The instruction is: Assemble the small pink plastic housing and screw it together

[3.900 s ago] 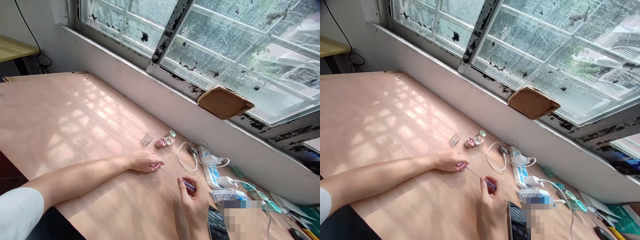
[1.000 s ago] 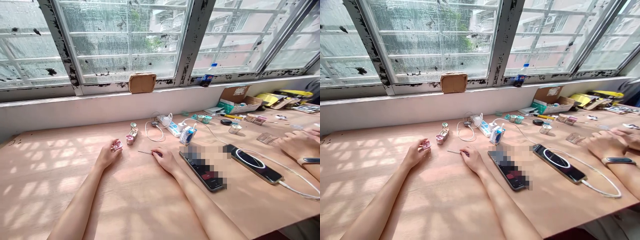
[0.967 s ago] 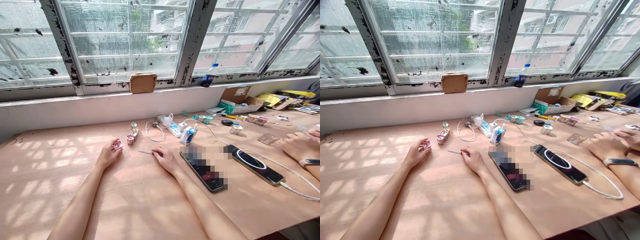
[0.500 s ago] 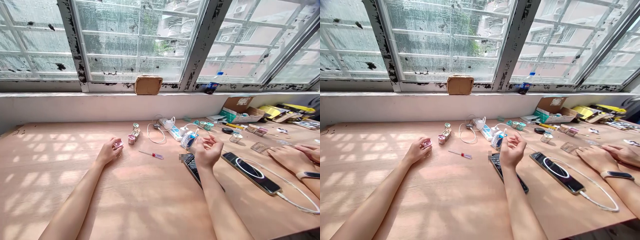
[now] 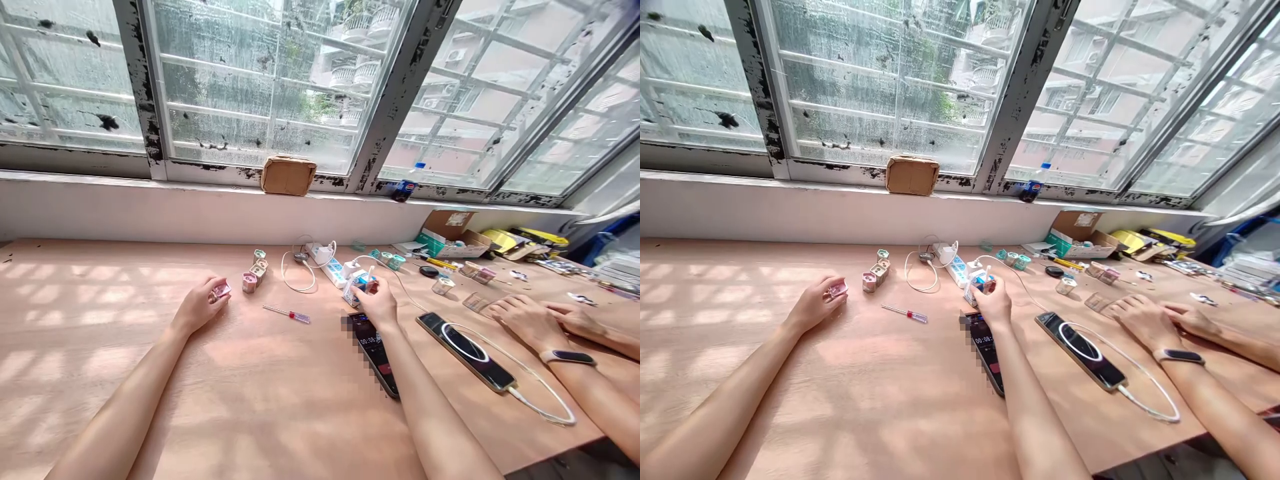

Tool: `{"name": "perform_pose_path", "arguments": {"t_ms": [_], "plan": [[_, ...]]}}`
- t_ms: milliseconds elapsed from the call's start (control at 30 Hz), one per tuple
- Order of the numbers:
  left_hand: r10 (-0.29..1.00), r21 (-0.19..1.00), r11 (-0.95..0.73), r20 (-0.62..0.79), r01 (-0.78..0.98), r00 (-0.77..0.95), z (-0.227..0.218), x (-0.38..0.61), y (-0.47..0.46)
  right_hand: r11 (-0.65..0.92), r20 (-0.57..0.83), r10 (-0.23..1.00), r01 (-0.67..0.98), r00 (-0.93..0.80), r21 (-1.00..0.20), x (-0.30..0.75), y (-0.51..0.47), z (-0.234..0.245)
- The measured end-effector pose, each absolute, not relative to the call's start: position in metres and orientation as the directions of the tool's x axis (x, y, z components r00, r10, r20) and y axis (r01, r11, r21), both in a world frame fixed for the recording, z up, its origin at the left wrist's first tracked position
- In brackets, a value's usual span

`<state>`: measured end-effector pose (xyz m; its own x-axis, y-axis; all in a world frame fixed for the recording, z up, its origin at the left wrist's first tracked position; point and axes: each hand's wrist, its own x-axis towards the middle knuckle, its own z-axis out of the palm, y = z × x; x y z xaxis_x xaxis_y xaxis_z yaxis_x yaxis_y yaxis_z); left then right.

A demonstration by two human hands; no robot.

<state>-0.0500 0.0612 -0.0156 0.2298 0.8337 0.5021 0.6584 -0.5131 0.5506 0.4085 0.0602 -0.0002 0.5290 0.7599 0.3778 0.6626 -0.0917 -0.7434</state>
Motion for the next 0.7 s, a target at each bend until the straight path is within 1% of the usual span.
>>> {"name": "perform_pose_path", "arguments": {"t_ms": [100, 167, 267, 367, 433, 500, 633, 700], "plan": [[0.831, 0.535, -0.51, 0.509, 0.674, 0.224, -0.018, -0.051, 0.063, 0.04, 0.478, 0.704, 0.642, 0.526, -0.765, 0.378, 0.042, 0.014], [0.824, 0.521, -0.515, 0.52, 0.681, 0.226, -0.019, -0.051, 0.064, 0.177, 0.547, 0.683, 0.617, 0.484, -0.767, 0.351, 0.029, 0.022], [0.811, 0.485, -0.522, 0.538, 0.701, 0.231, -0.019, -0.05, 0.064, 0.397, 0.587, 0.713, 0.468, 0.384, -0.789, 0.304, 0.008, 0.033], [0.807, 0.451, -0.52, 0.538, 0.725, 0.244, -0.018, -0.05, 0.063, 0.581, 0.663, 0.695, 0.326, 0.277, -0.746, 0.257, -0.016, 0.04], [0.803, 0.434, -0.522, 0.541, 0.734, 0.252, -0.017, -0.049, 0.062, 0.63, 0.682, 0.709, 0.274, 0.18, -0.727, 0.232, -0.032, 0.038], [0.8, 0.423, -0.522, 0.545, 0.741, 0.253, -0.017, -0.049, 0.062, 0.672, 0.71, 0.7, 0.265, 0.074, -0.691, 0.214, -0.046, 0.031], [0.791, 0.421, -0.528, 0.56, 0.737, 0.247, -0.017, -0.048, 0.061, 0.786, 0.803, 0.589, 0.3, -0.095, -0.541, 0.197, -0.066, 0.015], [0.788, 0.424, -0.53, 0.567, 0.734, 0.242, -0.017, -0.047, 0.062, 0.815, 0.813, 0.556, 0.305, -0.172, -0.493, 0.195, -0.072, 0.013]]}}
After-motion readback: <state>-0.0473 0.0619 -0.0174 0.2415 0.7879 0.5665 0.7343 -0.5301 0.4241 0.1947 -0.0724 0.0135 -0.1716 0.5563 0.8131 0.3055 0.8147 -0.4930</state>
